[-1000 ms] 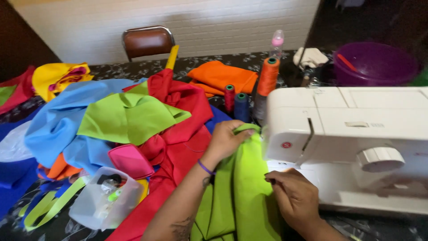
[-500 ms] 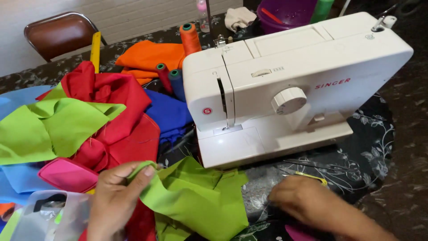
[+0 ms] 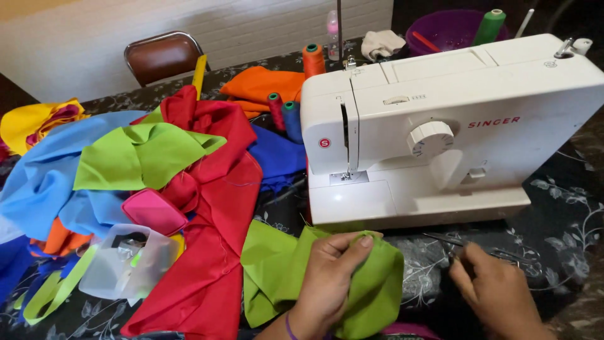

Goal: Preparing a sewing machine by threading it and trimming fabric pieces with snips.

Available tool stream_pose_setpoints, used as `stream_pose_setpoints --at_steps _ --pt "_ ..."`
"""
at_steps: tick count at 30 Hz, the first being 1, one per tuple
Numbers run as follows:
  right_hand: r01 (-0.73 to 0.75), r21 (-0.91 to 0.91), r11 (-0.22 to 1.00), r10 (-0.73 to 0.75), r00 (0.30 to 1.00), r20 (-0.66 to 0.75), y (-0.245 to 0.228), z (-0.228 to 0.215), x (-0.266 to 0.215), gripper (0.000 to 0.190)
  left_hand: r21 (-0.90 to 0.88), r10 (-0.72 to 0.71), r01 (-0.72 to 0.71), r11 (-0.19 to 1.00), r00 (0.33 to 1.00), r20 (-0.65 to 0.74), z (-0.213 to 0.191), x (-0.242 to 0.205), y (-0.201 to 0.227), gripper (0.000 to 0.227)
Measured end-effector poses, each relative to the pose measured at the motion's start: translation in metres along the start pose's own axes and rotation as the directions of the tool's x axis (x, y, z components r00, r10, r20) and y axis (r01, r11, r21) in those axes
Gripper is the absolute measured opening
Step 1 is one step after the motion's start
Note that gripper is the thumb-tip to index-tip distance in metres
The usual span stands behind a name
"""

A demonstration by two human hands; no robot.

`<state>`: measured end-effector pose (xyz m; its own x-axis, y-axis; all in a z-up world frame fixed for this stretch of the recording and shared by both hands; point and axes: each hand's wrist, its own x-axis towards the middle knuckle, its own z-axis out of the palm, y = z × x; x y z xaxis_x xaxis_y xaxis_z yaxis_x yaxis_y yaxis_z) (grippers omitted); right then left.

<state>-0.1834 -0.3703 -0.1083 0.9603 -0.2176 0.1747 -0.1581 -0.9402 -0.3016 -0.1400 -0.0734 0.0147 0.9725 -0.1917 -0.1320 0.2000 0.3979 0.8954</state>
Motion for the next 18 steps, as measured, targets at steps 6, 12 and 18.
stream_pose_setpoints --at_steps 6,12,18 --pt "-0.049 0.984 0.169 -0.03 0.998 0.055 -0.089 -0.061 -0.041 0.024 -0.201 -0.091 0.078 0.976 0.994 -0.053 0.026 -0.009 -0.008 0.023" --pt "-0.064 0.856 0.512 -0.154 0.974 0.165 -0.137 -0.093 -0.035 0.054 -0.264 -0.007 0.002 0.964 1.0 -0.015 0.041 -0.017 -0.005 0.025" --pt "-0.13 0.784 0.607 -0.049 0.979 0.2 -0.143 -0.087 -0.035 0.046 -0.315 -0.021 0.005 0.949 0.999 -0.047 0.039 -0.017 -0.011 0.02"
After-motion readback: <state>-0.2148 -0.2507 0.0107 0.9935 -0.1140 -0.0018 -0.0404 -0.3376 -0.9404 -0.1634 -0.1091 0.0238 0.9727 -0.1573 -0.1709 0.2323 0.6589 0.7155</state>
